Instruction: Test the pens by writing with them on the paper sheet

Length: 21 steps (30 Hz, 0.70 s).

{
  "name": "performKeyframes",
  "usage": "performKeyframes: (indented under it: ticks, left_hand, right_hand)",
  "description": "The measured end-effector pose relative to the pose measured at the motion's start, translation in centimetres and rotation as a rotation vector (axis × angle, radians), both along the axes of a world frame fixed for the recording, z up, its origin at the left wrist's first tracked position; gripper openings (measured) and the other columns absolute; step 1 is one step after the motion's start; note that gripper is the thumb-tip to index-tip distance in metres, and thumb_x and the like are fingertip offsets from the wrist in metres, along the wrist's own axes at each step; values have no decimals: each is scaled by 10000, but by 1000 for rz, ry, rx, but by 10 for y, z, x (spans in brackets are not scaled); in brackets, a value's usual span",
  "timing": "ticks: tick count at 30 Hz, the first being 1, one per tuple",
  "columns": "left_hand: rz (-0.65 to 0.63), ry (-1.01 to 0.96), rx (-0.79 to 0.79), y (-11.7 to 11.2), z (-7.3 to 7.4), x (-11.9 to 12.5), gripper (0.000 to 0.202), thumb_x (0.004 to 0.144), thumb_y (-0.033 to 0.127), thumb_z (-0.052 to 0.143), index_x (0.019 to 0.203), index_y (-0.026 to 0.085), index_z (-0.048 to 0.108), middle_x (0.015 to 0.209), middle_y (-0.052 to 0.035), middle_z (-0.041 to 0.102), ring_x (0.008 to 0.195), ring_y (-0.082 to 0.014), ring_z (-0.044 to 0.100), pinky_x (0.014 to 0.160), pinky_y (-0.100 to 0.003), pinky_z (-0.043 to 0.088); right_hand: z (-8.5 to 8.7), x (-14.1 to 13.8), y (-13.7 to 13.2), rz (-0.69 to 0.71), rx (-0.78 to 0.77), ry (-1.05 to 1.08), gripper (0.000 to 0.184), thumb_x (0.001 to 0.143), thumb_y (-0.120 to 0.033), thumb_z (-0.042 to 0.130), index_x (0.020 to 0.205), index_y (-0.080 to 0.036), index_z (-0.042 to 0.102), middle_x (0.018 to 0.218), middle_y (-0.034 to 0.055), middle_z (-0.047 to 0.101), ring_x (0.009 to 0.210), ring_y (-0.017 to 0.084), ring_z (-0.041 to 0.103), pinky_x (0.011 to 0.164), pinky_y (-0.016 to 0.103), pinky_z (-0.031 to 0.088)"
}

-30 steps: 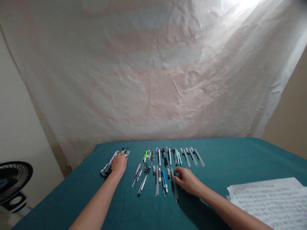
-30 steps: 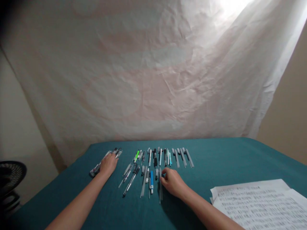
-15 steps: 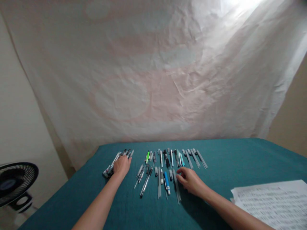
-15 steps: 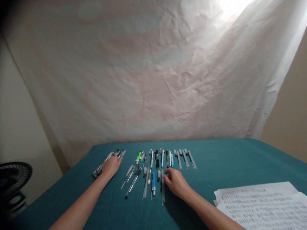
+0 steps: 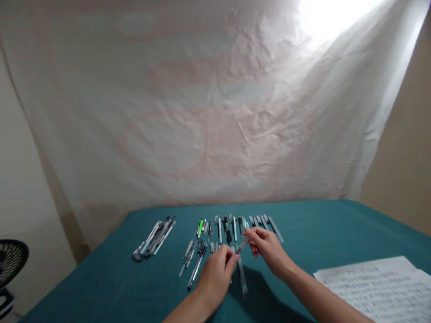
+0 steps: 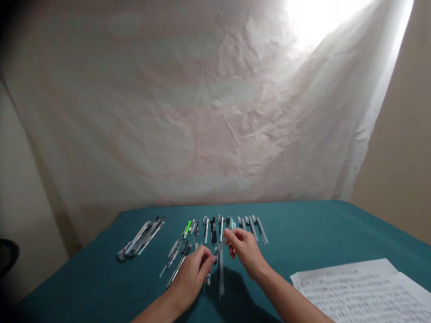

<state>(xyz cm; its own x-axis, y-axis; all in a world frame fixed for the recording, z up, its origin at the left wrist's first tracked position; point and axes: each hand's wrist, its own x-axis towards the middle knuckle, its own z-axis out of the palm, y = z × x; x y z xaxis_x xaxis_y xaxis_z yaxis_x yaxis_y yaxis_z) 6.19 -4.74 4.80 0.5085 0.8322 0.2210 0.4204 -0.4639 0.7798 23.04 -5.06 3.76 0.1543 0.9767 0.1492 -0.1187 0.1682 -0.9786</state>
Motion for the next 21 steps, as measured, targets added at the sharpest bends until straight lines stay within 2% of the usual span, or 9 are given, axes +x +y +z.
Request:
performKeyframes:
  ticks: [3, 8, 13, 21]
  left_hand:
    - [-21, -70, -100, -4, -8, 9, 298, 818, 434, 353, 774, 187, 513, 610, 13, 538, 504, -114, 491, 487, -208, 332]
    - [-24, -107, -133, -7, -19, 10, 308, 796, 452, 400, 762, 179, 538, 582, 15, 530, 459, -102, 488, 441, -196, 331]
    - [-36, -125, -145, -10, -21, 5, 351, 810, 458, 367, 709, 172, 543, 540, 13, 533, 400, -86, 478, 413, -190, 323]
    - [-98, -259, -348, -13, -23, 8, 382, 809, 467, 368, 750, 134, 543, 523, 10, 531, 372, -76, 476, 371, -175, 290]
  right_hand:
    - [1, 4, 1, -14, -11, -29, 391, 691, -533, 544, 589, -158, 496, 431, -58, 432, 379, 63, 366, 399, 197, 319]
    - [1, 3, 0, -22, -26, -71, 388, 695, -528, 544, 586, -159, 498, 416, -61, 418, 368, 64, 360, 395, 199, 294]
    - [1, -2, -4, -7, -27, -61, 393, 697, -535, 535, 624, -149, 544, 447, -49, 457, 392, 68, 383, 417, 200, 303]
    - [-6, -1, -2, 9, -44, 2, 372, 682, -505, 574, 648, -134, 574, 482, -44, 468, 419, 62, 394, 419, 189, 314]
